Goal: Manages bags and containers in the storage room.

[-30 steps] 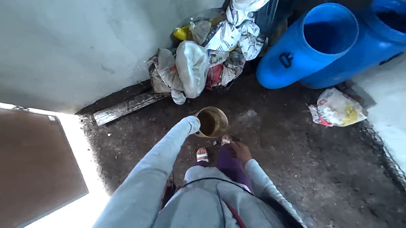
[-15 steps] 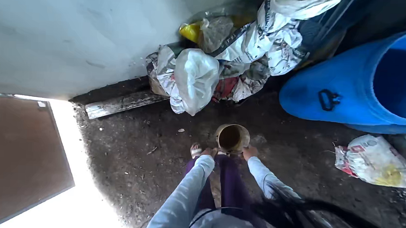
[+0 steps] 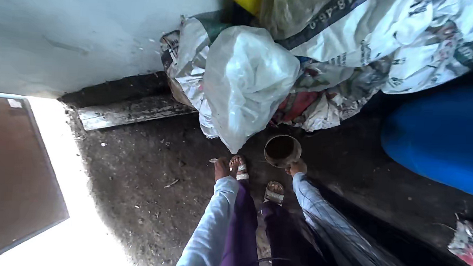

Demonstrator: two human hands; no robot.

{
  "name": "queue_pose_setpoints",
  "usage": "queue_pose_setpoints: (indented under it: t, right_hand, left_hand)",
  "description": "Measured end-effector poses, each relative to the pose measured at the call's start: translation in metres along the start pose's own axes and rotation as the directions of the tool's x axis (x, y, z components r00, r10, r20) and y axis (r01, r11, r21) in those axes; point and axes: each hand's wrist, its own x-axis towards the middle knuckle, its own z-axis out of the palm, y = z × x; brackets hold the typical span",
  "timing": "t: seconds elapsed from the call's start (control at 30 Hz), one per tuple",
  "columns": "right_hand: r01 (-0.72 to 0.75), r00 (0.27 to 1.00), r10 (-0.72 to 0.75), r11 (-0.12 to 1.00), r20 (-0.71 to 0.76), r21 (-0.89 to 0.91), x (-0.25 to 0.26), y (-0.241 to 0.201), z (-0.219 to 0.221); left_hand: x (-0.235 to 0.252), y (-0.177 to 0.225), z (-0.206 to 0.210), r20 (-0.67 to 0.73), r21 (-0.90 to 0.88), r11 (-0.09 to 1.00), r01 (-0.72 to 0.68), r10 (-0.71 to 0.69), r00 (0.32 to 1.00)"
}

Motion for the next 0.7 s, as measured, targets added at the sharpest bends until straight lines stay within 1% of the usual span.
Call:
queue_pose_setpoints:
  t: [0.03, 0.07, 0.1, 0.13, 0.17, 0.2, 0.23, 0.27, 0.3, 0.33, 0.37, 0.4, 0.43, 0.47, 0.5, 0.53, 0.57, 0.63, 0.7]
  right_hand:
    - [0.035, 0.999, -0.035, 0.999, 0.018, -0.005, 0.016, 0.004, 0.005]
    - [0.072, 0.997, -0.071, 0.996, 0.031, -0.058, 0.032, 0.012, 0.007]
    - [0.102, 0.994, -0.093, 0.977, 0.053, -0.187, 0.045, 0.016, 0.007]
    - [0.121, 0.991, -0.087, 0.911, 0.104, -0.394, 0.046, 0.01, 0.0]
    - [0.16, 0.982, -0.056, 0.755, 0.181, -0.636, 0.037, -0.005, -0.009]
    - [0.21, 0.976, -0.078, 0.575, 0.203, -0.791, 0.025, -0.02, -0.018]
    - [0.27, 0.953, -0.263, 0.527, 0.148, -0.806, 0.012, -0.028, -0.024]
    - [0.362, 0.862, -0.506, 0.59, 0.019, -0.722, -0.003, -0.039, -0.028]
    - [0.357, 0.893, -0.451, 0.688, 0.014, -0.632, -0.036, -0.085, -0.04]
    - [0.359, 0.906, -0.423, 0.787, -0.015, -0.502, -0.067, -0.127, -0.046]
    - [0.402, 0.887, -0.458, 0.832, -0.064, -0.381, -0.093, -0.16, -0.048]
    - [0.457, 0.852, -0.514, 0.822, -0.098, -0.339, -0.117, -0.189, -0.047]
    - [0.504, 0.812, -0.574, 0.781, -0.106, -0.369, -0.138, -0.215, -0.046]
    - [0.54, 0.772, -0.63, 0.722, -0.087, -0.434, -0.156, -0.238, -0.043]
    - [0.567, 0.732, -0.679, 0.651, -0.053, -0.504, -0.168, -0.256, -0.038]
    - [0.589, 0.703, -0.711, 0.579, 0.004, -0.563, -0.175, -0.267, -0.031]
    - [0.601, 0.691, -0.719, 0.511, 0.078, -0.615, -0.179, -0.271, -0.023]
    - [0.585, 0.722, -0.656, 0.413, 0.217, -0.698, -0.175, -0.264, -0.005]
    - [0.569, 0.751, -0.608, 0.395, 0.26, -0.721, -0.153, -0.241, 0.006]
  left_hand:
    - [0.007, 0.006, 0.0, -0.066, -0.017, 0.999, -0.033, 0.032, 0.997]
    - [0.013, 0.016, -0.001, -0.114, -0.018, 0.999, -0.042, 0.039, 0.993]
    - [0.018, 0.03, -0.005, -0.144, -0.002, 1.0, -0.025, 0.024, 0.989]
    - [0.022, 0.045, -0.01, -0.166, 0.028, 1.0, -0.006, 0.011, 0.986]
    - [0.027, 0.059, -0.015, -0.19, 0.057, 0.998, 0.003, 0.008, 0.982]
    - [0.032, 0.073, -0.021, -0.211, 0.059, 0.998, 0.006, 0.006, 0.977]
    - [0.037, 0.089, -0.029, -0.216, 0.035, 0.999, 0.014, -0.006, 0.976]
    - [0.04, 0.106, -0.039, -0.192, 0.004, 0.999, 0.038, -0.036, 0.981]
    - [0.042, 0.12, -0.048, -0.133, -0.012, 0.998, 0.064, -0.065, 0.989]
    - [0.042, 0.13, -0.057, -0.055, 0.01, 0.997, 0.071, -0.07, 0.996]
    - [0.04, 0.136, -0.065, 0.034, 0.058, 0.997, 0.047, -0.049, 0.998]
    - [0.037, 0.136, -0.069, 0.124, 0.133, 0.991, -0.015, -0.002, 0.992]
    - [0.034, 0.128, -0.069, 0.2, 0.21, 0.97, -0.122, 0.079, 0.977]
    - [0.031, 0.118, -0.07, 0.262, 0.26, 0.939, -0.226, 0.157, 0.952]
    - [0.029, 0.108, -0.073, 0.301, 0.287, 0.91, -0.299, 0.211, 0.93]
    - [0.026, 0.098, -0.077, 0.324, 0.301, 0.895, -0.329, 0.228, 0.918]
    - [0.024, 0.09, -0.083, 0.342, 0.31, 0.893, -0.327, 0.216, 0.915]
    - [0.023, 0.082, -0.098, 0.379, 0.327, 0.899, -0.29, 0.157, 0.912]
    - [0.027, 0.077, -0.108, 0.384, 0.309, 0.912, -0.272, 0.142, 0.913]
